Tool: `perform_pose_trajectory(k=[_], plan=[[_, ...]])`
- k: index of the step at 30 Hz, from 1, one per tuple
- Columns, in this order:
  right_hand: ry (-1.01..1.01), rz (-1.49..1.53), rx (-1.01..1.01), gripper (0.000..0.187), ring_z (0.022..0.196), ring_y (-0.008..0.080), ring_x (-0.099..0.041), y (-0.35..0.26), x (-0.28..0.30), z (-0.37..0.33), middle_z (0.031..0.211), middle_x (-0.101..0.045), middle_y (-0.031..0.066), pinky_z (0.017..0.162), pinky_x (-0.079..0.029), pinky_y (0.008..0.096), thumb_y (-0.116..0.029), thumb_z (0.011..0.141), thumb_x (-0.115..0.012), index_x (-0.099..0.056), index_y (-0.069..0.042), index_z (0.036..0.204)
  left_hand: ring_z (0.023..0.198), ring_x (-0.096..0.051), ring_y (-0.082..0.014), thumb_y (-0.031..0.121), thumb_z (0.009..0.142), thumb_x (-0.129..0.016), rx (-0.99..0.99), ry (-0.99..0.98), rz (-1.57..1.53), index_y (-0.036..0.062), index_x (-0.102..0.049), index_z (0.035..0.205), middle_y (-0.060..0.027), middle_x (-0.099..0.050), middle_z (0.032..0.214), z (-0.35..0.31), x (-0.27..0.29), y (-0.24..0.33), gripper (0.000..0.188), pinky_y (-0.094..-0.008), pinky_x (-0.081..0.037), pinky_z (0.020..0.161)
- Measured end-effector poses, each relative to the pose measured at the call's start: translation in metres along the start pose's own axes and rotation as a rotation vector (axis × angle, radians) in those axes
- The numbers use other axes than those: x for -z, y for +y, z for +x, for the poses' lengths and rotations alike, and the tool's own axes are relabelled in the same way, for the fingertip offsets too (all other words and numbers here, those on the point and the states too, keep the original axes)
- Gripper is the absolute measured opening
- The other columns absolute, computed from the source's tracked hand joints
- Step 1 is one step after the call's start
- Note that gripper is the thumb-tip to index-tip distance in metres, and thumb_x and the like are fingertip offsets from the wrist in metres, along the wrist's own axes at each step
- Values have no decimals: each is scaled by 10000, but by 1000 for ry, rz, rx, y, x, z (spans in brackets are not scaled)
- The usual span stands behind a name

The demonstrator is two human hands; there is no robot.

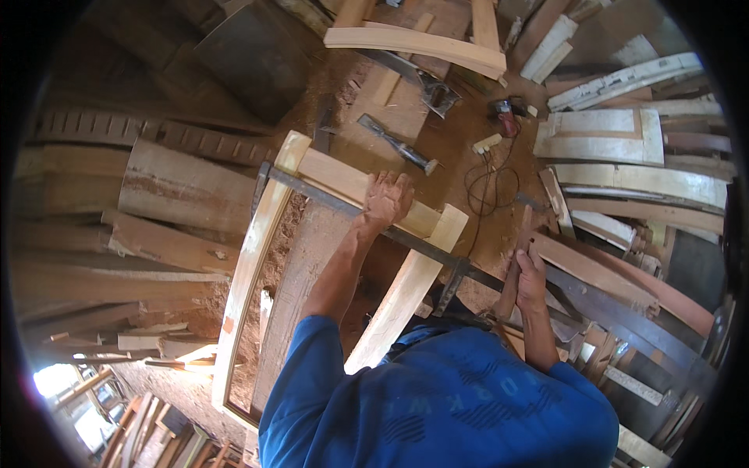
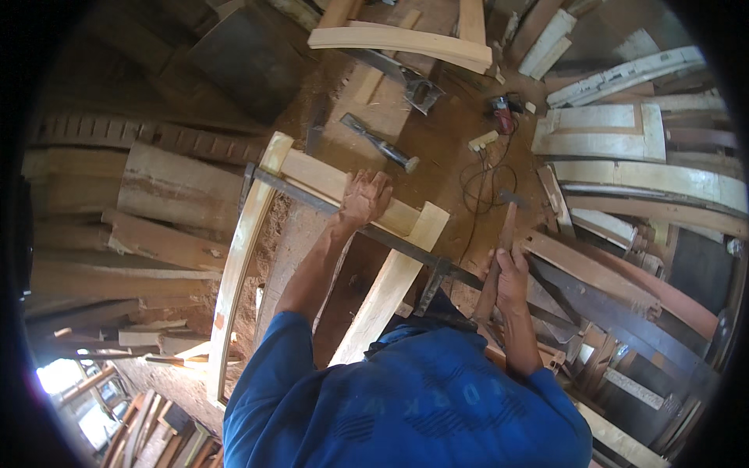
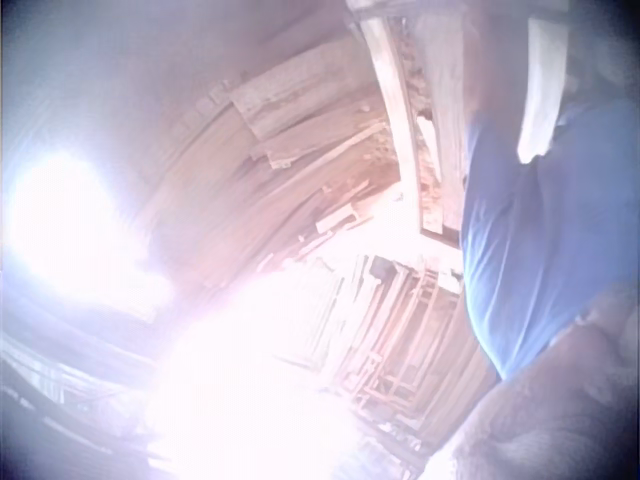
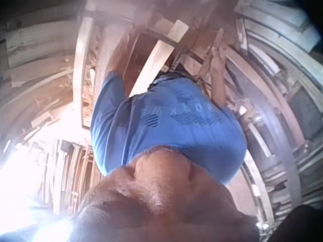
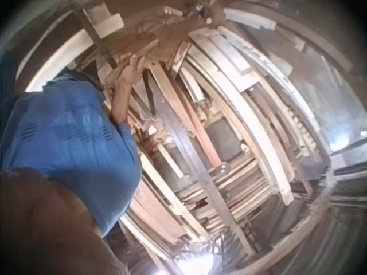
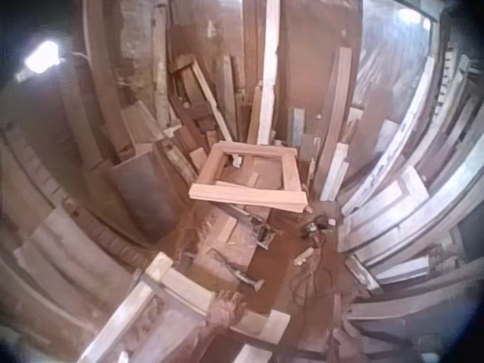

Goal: The person assembles a wood frame by tapping wood pieces together with a hammer, adjusting a long metal clamp, and measuring the frame with a tape measure.

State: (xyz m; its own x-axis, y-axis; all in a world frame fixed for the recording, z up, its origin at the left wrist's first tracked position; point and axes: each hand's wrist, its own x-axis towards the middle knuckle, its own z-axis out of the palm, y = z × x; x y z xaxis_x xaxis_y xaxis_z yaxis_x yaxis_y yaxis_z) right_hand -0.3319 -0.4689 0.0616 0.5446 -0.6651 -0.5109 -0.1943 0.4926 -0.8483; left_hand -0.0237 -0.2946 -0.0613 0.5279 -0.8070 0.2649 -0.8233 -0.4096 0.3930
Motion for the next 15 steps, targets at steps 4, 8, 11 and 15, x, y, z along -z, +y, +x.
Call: perform_pose_trajectory(k=[4, 8, 11, 15], plan=[[124, 260, -302, 178, 638, 152, -590, 14, 59, 0, 829, -606, 56, 533, -516, 311, -217, 1038, -531, -570, -55, 1101, 834, -660, -353, 248, 878, -603, 82, -118, 60, 115, -619, 935, -144, -686, 786, 16, -11, 12, 146, -509, -434, 808], [286, 184, -338, 131, 609, 152, -583, 61, 48, 20, 795, -605, 63, 519, -516, 319, -164, 1025, -509, -568, -48, 1008, 822, -659, -325, 288, 894, -572, 156, -165, 108, 105, -628, 906, -138, -683, 770, 24, -12, 20, 192, -471, -426, 833], [-39, 209, -598, 116, 579, 152, -571, 14, -21, -4, 795, -599, 56, 500, -507, 314, -138, 1015, -500, -564, -46, 1044, 820, -659, -324, 273, 878, -574, 177, -156, 92, 104, -631, 909, -140, -681, 768, 27, -14, 23, 181, -467, -428, 833], [-30, 86, -433, 115, 554, 136, -554, 13, -23, 2, 797, -586, 48, 484, -491, 293, -119, 1012, -493, -548, -46, 1081, 849, -657, -320, 295, 878, -593, 184, -168, 97, 97, -638, 945, -138, -684, 790, 21, -19, 11, 214, -473, -426, 841]])
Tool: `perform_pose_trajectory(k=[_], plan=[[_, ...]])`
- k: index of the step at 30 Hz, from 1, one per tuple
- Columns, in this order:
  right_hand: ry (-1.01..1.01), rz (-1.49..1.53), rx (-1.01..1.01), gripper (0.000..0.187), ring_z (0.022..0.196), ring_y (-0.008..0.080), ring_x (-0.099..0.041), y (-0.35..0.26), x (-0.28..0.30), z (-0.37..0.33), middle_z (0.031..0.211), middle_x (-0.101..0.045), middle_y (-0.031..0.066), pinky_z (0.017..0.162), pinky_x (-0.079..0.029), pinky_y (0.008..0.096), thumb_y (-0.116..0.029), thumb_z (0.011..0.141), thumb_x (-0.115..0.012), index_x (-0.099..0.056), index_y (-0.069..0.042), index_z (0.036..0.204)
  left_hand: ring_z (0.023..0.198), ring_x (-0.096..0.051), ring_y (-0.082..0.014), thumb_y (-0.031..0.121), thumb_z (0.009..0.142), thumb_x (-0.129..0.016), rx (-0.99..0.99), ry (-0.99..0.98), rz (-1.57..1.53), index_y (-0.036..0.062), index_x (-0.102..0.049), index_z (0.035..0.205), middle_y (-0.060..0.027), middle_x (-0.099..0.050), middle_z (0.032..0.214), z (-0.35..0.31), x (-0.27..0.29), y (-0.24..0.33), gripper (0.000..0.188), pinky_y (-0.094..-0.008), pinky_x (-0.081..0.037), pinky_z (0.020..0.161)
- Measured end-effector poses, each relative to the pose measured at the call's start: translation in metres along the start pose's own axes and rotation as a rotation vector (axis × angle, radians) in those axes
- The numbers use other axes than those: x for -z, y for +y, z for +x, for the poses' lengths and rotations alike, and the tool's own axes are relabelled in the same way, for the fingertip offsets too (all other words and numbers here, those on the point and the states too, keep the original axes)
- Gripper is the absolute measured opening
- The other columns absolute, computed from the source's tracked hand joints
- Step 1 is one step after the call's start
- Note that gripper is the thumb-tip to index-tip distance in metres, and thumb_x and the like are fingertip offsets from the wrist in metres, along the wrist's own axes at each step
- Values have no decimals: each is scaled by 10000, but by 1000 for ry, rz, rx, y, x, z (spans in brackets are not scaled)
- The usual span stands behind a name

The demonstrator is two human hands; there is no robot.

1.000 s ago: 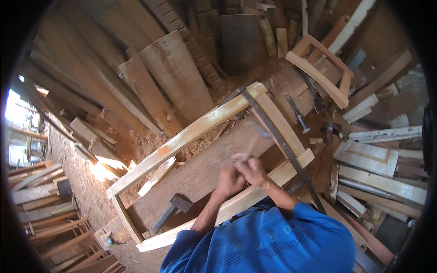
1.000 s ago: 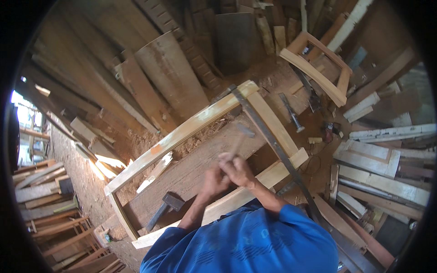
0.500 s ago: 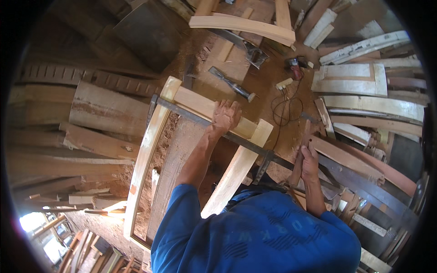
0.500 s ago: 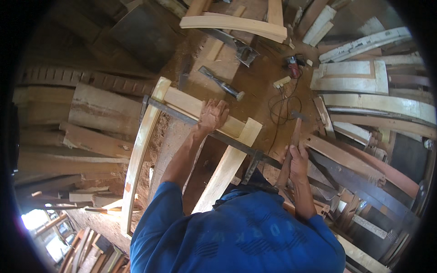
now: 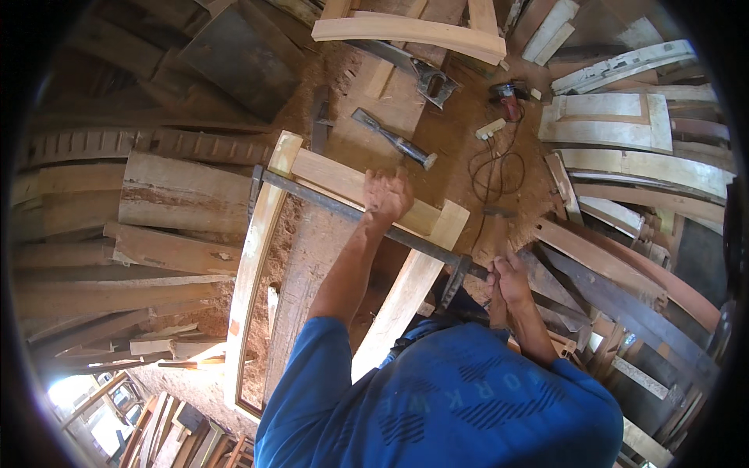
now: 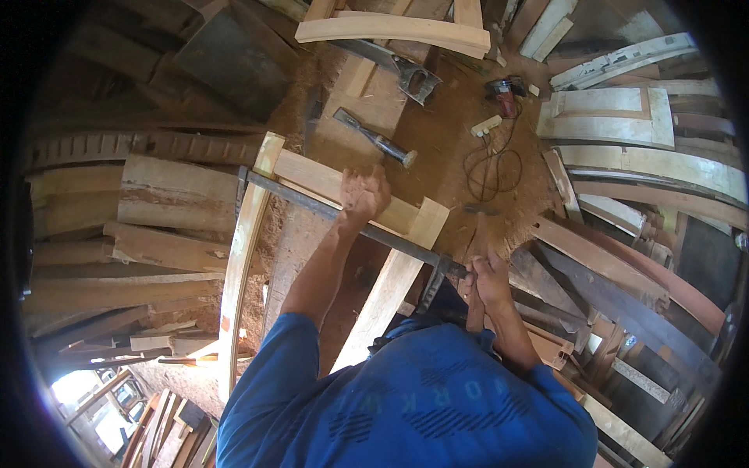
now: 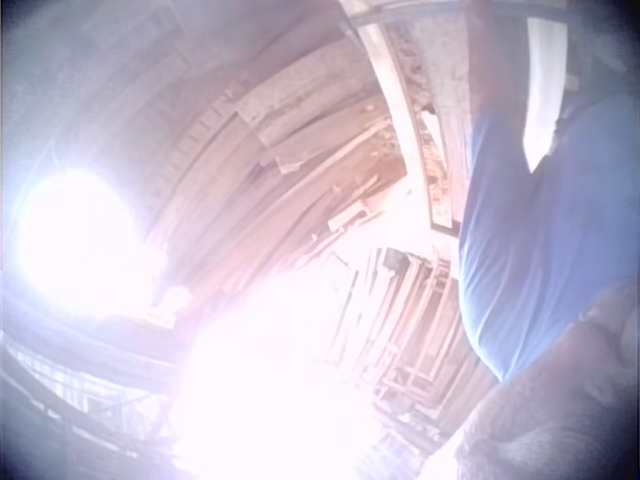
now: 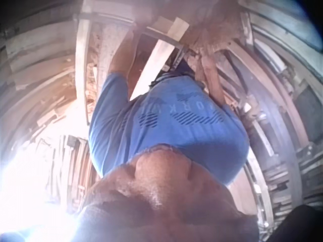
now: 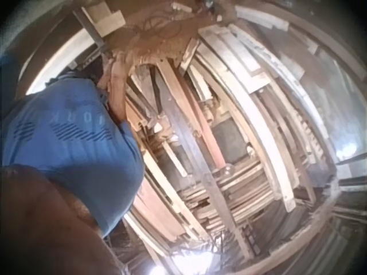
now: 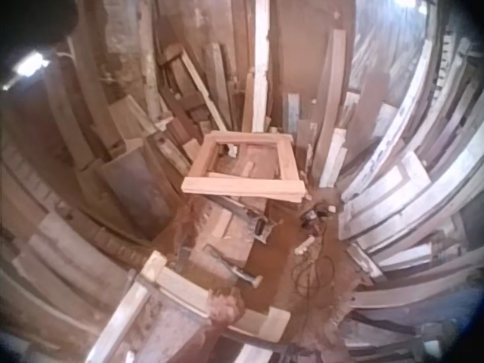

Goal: The person assembles a wood frame by tapping wood pieces together with a hammer, adjusting a long metal clamp, and measuring the frame with a tape measure.

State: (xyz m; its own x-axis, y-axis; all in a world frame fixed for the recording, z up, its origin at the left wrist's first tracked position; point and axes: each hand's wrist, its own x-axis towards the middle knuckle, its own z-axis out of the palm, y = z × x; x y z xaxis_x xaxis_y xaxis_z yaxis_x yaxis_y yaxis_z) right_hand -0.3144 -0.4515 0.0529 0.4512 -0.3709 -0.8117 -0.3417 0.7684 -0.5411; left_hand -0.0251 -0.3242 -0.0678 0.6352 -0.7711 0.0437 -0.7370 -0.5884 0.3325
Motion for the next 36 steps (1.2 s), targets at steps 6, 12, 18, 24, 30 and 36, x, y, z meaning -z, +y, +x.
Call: perform_pose_trajectory(k=[6, 12, 18, 24, 30, 36], plan=[[-20, -668, 333, 604, 571, 83, -529, -45, 8, 15, 839, -569, 27, 471, -461, 234, -118, 1034, -458, -260, -78, 1603, 1125, -563, -396, 428, 839, -681, 5, 101, -50, 52, -592, 1199, -230, -625, 1170, -4, 30, -9, 528, -544, -393, 966], [-144, -981, 304, 584, 584, 79, -521, -116, -9, 34, 827, -580, 26, 514, -476, 255, -140, 1040, -456, -303, -150, 1603, 1274, -472, -429, 586, 726, -773, -289, -291, -35, 155, -545, 1358, -214, -557, 1311, -26, 49, -8, 799, -575, -302, 1107], [166, -677, 467, 545, 567, 63, -487, -140, 1, 56, 792, -557, -17, 499, -449, 236, -190, 1071, -442, -313, -197, 1601, 1309, -471, -391, 611, 685, -794, -310, -474, -42, 169, -603, 1280, -150, -594, 1254, -11, 48, -4, 765, -561, -277, 1139], [-276, -1081, 62, 570, 557, 71, -503, -112, 14, 48, 749, -561, -5, 477, -452, 250, -197, 1065, -469, -297, -220, 1608, 1289, -492, -383, 621, 680, -793, -316, -456, -14, 174, -615, 1252, -154, -604, 1229, -13, 30, -8, 747, -579, -292, 1126], [101, -605, 443, 554, 598, 64, -498, -151, 19, 65, 780, -548, -25, 528, -457, 227, -216, 1083, -457, -289, -221, 1611, 1276, -500, -378, 621, 654, -807, -309, -429, 2, 182, -627, 1223, -142, -615, 1211, -13, 33, -6, 741, -594, -304, 1109], [-328, -1036, 98, 571, 576, 63, -493, -70, 36, 53, 777, -524, -35, 489, -439, 237, -216, 1074, -483, -286, -198, 1610, 1246, -517, -361, 585, 631, -831, -347, -331, 3, 193, -636, 1205, -123, -633, 1171, -15, 30, -8, 722, -579, -353, 1035]])
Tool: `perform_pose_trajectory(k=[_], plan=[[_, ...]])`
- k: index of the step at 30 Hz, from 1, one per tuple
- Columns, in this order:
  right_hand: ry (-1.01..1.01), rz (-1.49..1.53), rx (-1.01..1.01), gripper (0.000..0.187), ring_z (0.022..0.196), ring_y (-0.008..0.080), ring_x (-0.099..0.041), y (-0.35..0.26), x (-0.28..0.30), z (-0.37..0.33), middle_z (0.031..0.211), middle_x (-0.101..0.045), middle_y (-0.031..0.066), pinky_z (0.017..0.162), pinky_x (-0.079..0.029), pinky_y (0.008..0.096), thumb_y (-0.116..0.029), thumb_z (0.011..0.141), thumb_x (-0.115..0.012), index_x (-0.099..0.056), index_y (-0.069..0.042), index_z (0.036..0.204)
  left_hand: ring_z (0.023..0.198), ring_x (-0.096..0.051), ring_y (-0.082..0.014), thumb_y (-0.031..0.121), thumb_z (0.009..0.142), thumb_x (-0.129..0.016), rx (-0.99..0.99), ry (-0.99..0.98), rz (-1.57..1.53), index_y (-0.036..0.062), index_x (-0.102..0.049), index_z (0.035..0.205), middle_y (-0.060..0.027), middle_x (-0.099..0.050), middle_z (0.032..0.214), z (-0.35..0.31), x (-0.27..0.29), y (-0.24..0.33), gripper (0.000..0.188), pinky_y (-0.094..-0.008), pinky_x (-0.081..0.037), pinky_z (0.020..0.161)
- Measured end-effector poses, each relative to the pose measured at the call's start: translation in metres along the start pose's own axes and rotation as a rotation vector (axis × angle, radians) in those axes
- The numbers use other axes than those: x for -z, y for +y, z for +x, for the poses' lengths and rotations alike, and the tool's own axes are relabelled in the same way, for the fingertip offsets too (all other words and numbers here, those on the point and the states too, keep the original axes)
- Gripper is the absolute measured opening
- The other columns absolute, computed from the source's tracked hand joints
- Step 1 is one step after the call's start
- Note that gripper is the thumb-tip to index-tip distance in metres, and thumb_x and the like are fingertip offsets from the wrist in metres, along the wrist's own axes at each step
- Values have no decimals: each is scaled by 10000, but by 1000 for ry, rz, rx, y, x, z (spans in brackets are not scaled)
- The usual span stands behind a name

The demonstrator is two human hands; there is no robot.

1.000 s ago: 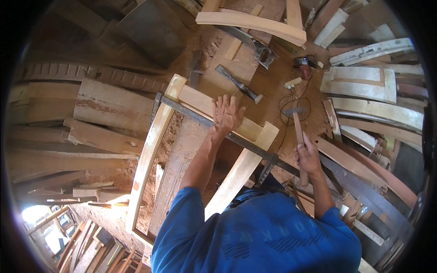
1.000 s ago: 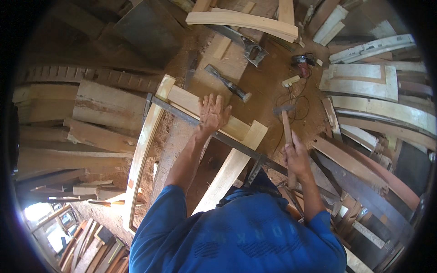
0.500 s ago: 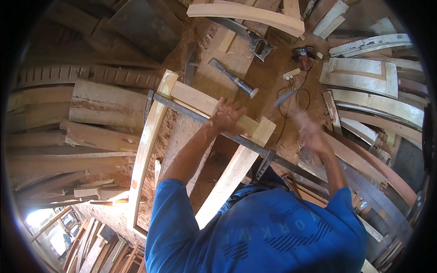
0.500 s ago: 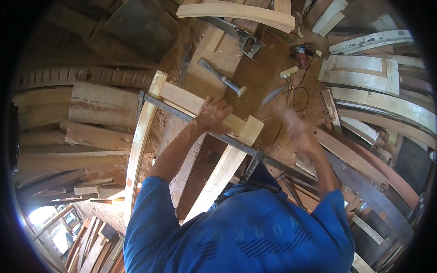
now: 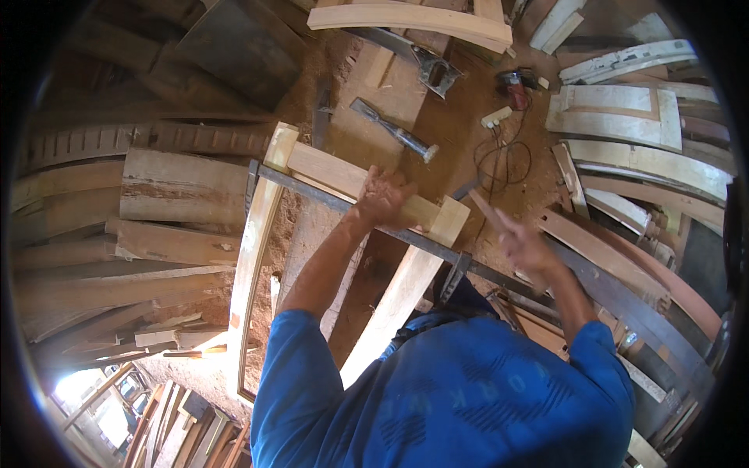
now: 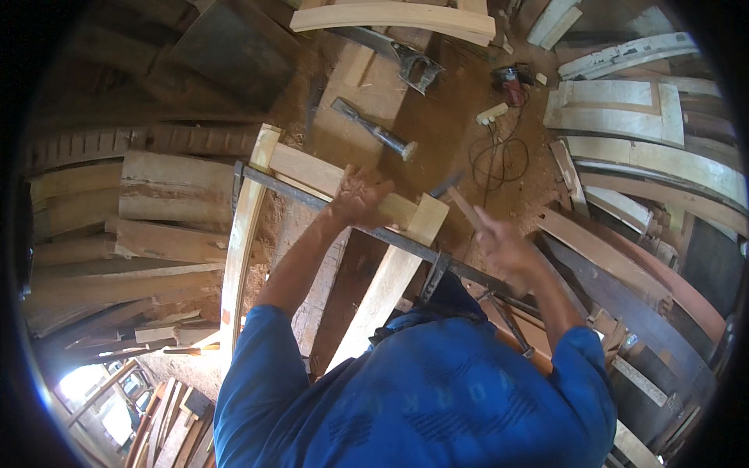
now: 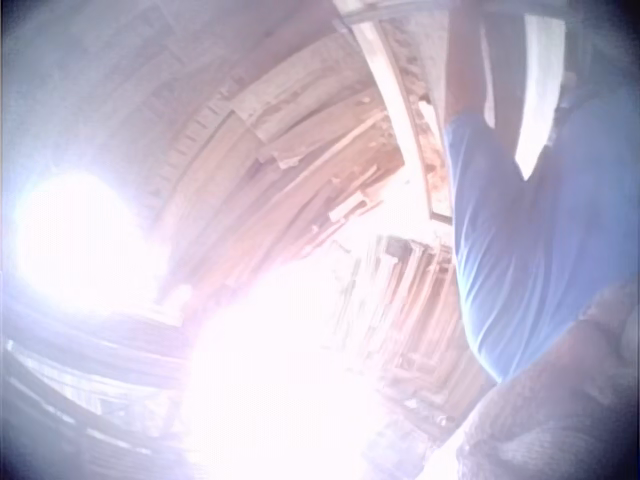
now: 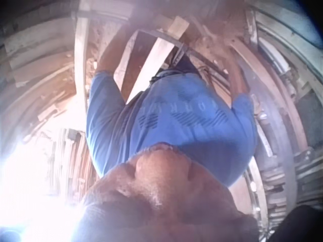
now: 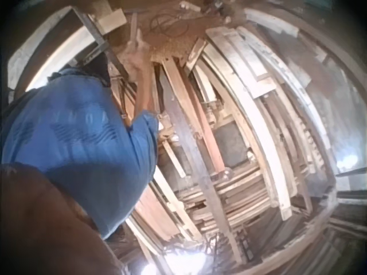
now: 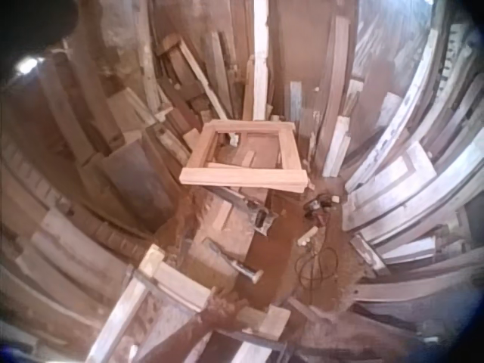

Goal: The person assembles a wood frame by tapping wood pieces together with a hammer, adjusting a long metal clamp, and measuring the frame with a tape measure.

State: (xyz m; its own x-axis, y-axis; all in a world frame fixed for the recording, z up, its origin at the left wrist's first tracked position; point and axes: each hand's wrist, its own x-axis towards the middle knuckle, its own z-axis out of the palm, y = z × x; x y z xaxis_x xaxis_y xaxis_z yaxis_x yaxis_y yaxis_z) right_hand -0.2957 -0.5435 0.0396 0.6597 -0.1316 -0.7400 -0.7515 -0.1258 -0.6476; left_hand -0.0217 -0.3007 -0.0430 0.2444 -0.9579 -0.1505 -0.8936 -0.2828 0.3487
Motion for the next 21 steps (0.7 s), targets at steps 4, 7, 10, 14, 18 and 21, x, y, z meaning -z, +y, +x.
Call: perform_pose_trajectory(k=[4, 7, 10, 14, 18, 21], plan=[[208, 122, -85, 580, 559, 79, -516, -59, 28, 5, 708, -552, -9, 500, -461, 258, -195, 1051, -512, -319, -154, 1596, 1222, -528, -358, 577, 625, -832, 3, 32, -41, 186, -637, 1178, -117, -641, 1153, -3, -2, -2, 704, -559, -368, 997], [516, 321, 199, 559, 569, 63, -500, -60, 65, 11, 763, -553, -13, 492, -456, 237, -200, 1075, -469, -295, -171, 1605, 1246, -518, -366, 584, 636, -821, 16, -76, -24, 187, -629, 1189, -121, -633, 1187, -1, 6, 0, 707, -585, -352, 1035], [744, 329, 226, 558, 578, 57, -496, -61, 74, 13, 762, -548, -17, 496, -455, 233, -200, 1082, -452, -274, -167, 1611, 1283, -495, -380, 590, 653, -807, 24, -6, -40, 189, -619, 1204, -126, -620, 1207, -2, -2, -2, 707, -615, -322, 1080], [383, 172, 11, 583, 567, 75, -485, -25, 34, 8, 764, -543, -15, 509, -453, 245, -216, 1066, -496, -288, -196, 1611, 1317, -468, -396, 599, 659, -803, 56, -98, -63, 194, -608, 1225, -133, -610, 1221, -1, 4, 1, 723, -636, -291, 1112], [-56, 13, -91, 590, 564, 85, -499, -28, 21, -5, 764, -555, 0, 503, -461, 257, -235, 1063, -509, -290, -189, 1609, 1277, -487, -386, 611, 659, -806, 35, -28, -51, 186, -620, 1210, -127, -612, 1196, -6, -1, -3, 720, -614, -322, 1078], [164, 210, -24, 610, 570, 93, -504, -28, 36, 3, 772, -556, -2, 518, -473, 273, -205, 1052, -478, -255, -175, 1619, 1248, -501, -376, 609, 661, -810, 6, -7, -45, 184, -632, 1198, -125, -614, 1177, -3, -3, -3, 708, -597, -339, 1055]])
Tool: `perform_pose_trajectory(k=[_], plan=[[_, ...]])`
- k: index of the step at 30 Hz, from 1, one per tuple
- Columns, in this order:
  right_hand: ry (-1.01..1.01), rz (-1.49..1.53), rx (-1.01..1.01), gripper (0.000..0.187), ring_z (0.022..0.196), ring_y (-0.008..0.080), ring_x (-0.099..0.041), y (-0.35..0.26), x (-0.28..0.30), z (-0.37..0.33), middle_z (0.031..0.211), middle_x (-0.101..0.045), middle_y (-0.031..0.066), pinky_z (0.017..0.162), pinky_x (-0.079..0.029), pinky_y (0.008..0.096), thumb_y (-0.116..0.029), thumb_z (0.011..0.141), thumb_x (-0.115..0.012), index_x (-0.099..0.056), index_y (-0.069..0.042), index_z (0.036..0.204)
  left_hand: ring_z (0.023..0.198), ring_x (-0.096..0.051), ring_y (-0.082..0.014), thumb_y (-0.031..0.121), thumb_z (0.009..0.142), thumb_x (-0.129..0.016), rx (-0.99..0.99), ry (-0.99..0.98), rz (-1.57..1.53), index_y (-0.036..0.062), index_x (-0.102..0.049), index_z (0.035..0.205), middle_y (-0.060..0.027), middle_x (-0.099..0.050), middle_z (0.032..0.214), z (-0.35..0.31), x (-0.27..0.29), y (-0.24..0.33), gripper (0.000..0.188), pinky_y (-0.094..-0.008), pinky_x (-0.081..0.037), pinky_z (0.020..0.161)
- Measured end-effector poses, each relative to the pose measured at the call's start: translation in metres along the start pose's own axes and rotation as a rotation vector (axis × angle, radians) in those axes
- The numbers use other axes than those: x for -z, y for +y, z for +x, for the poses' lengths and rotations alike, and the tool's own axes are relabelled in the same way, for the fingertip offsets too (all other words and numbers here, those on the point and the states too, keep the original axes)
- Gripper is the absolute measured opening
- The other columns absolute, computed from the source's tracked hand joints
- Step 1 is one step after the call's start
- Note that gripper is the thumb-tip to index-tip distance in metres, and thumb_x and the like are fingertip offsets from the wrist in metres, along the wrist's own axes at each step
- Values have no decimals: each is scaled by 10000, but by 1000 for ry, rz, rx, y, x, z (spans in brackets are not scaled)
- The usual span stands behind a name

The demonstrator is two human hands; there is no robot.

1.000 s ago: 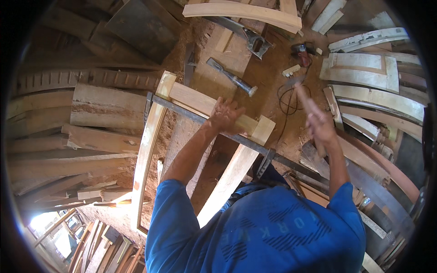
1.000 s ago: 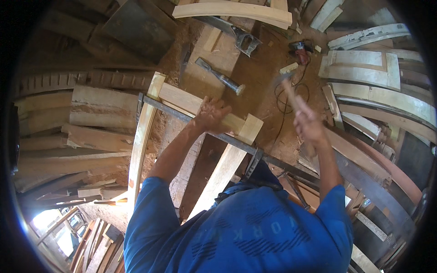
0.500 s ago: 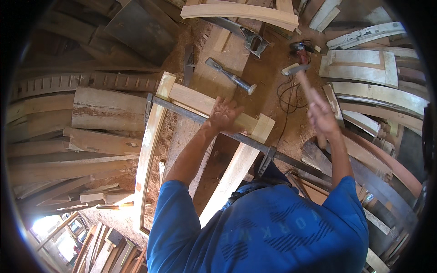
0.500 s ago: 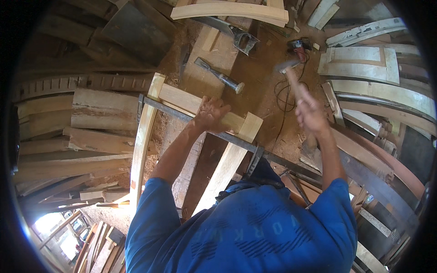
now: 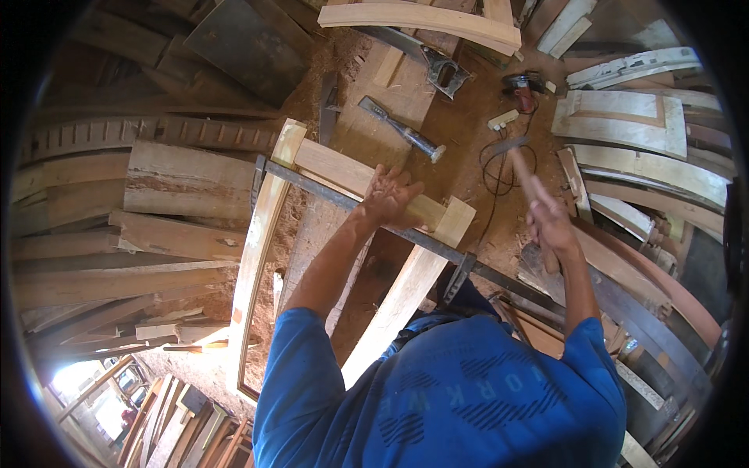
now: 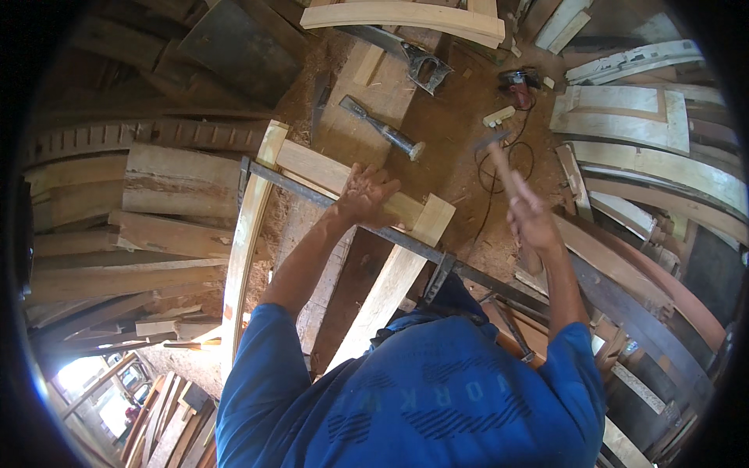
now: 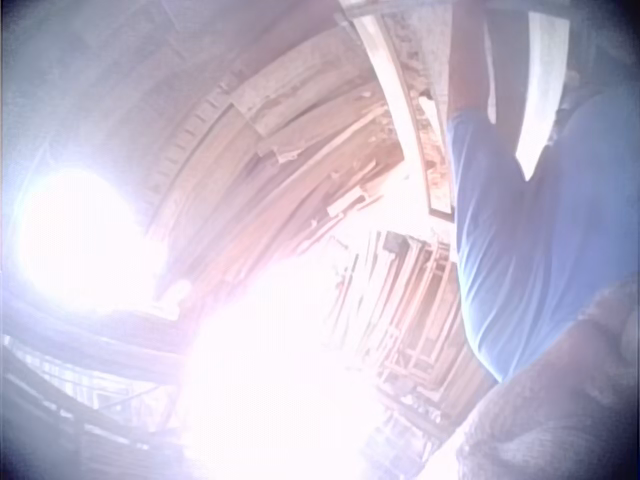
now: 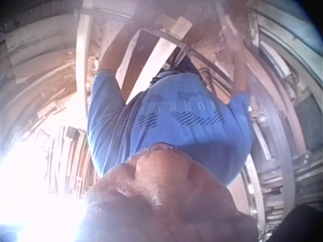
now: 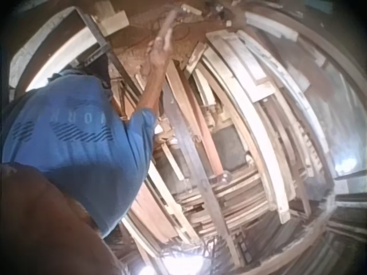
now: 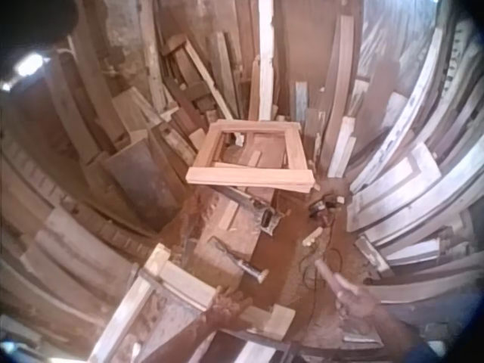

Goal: The person assembles a wood frame by tapping wood pieces together with a hammer, adjusting a long metal clamp, and measuring the frame with a tape measure.

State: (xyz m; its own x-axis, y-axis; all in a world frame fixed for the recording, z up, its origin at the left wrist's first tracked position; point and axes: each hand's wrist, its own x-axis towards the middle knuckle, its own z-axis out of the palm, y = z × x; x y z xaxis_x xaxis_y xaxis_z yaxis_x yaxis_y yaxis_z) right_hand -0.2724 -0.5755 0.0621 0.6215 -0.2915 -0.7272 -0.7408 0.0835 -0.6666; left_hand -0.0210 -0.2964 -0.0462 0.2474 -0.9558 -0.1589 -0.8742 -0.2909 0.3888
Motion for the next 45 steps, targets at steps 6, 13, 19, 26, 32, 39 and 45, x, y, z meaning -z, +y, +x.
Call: perform_pose_trajectory(k=[6, 13, 19, 26, 32, 39, 45], plan=[[-54, -200, 148, 608, 555, 80, -500, 52, -16, -6, 765, -549, -5, 486, -446, 250, -192, 1051, -498, -269, -142, 1612, 1253, -498, -364, 608, 654, -818, 20, -57, 13, 182, -640, 1192, -127, -611, 1188, 12, 19, 11, 709, -596, -342, 1053], [-129, 24, 114, 614, 546, 81, -498, -6, -38, 18, 754, -536, -4, 468, -434, 252, -176, 1048, -494, -259, -132, 1614, 1267, -485, -381, 630, 642, -820, 13, 37, 16, 163, -608, 1269, -145, -584, 1247, -8, -2, 1, 811, -628, -305, 1099], [17, 134, 259, 611, 545, 53, -486, -29, -68, 38, 745, -526, -18, 470, -449, 234, -147, 1050, -494, -261, -143, 1614, 1315, -432, -442, 562, 632, -865, 157, 127, -98, 129, -503, 1427, -249, -455, 1443, -23, 31, 14, 974, -612, -278, 1137], [-42, 38, 314, 606, 553, 53, -495, -63, -108, 47, 762, -540, -14, 482, -455, 229, -154, 1056, -489, -255, -144, 1615, 1467, -254, -459, 493, 687, -869, 961, 435, 152, 19, -380, 1499, -269, -246, 1610, -84, 61, -95, 1060, -621, -239, 1153], [-206, 2, 317, 584, 548, 80, -513, -110, -158, 85, 776, -575, 13, 484, -475, 253, -143, 1059, -467, -275, -155, 1610, 1460, -267, -472, 587, 720, -814, 1135, 317, -202, 175, -483, 1491, -266, -293, 1593, -104, 88, -157, 935, -636, -289, 1125], [-266, -55, 262, 581, 535, 87, -517, -146, -217, 166, 761, -583, 22, 475, -472, 258, -166, 1044, -485, -306, -122, 1595, 1467, -252, -500, 605, 713, -818, 1242, 159, -263, 334, -518, 1472, -252, -322, 1587, -91, 95, -181, 860, -630, -270, 1152], [-295, -78, 262, 585, 512, 79, -494, -146, -226, 169, 750, -576, 13, 441, -440, 251, -156, 1036, -486, -307, -97, 1591, 1493, -221, -486, 618, 720, -813, 1248, 117, -291, 331, -497, 1489, -260, -299, 1606, -90, 98, -182, 880, -632, -248, 1165]])
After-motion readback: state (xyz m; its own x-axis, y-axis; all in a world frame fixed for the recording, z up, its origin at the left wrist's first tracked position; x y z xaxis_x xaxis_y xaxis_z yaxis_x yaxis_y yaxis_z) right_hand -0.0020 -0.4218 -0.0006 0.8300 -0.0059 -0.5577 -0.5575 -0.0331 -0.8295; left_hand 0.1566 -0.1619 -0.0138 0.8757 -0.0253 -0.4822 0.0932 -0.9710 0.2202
